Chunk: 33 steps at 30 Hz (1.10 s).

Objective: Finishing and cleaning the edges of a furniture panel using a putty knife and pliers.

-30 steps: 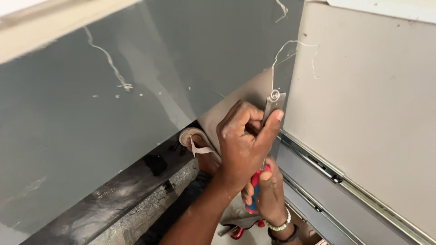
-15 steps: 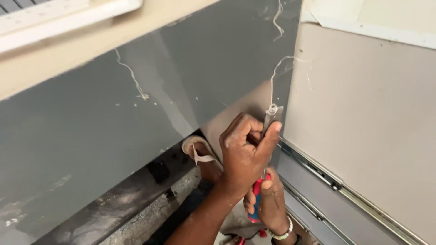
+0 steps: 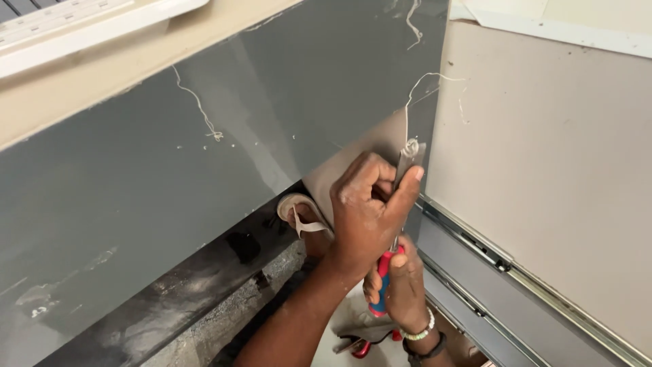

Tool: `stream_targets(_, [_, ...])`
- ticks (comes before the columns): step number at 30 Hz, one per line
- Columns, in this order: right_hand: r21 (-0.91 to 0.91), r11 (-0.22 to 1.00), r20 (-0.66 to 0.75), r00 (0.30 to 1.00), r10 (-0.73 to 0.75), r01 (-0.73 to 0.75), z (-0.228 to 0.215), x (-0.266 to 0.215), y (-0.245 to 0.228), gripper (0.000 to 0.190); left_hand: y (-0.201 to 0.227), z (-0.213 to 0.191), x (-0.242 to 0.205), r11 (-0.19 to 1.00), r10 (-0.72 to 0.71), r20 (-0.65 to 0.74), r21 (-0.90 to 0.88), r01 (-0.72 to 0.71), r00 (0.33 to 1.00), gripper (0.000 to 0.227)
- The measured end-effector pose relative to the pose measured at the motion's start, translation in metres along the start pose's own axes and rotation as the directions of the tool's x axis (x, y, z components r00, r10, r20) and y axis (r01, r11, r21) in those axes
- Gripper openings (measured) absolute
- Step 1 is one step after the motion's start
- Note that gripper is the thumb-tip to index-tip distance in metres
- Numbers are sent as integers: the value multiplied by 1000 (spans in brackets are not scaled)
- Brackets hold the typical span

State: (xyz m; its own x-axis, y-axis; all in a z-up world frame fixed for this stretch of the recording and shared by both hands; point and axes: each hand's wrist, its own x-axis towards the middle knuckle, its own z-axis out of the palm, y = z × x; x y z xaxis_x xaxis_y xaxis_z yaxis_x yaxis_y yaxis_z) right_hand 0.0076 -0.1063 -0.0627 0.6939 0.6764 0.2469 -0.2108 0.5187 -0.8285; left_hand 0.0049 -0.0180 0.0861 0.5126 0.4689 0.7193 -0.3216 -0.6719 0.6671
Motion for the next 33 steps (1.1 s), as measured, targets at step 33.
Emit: stream_targets(33, [12, 998, 52, 997, -59, 58, 21, 20, -39, 63, 17, -1, 26, 998, 50, -66, 44, -48, 997, 31])
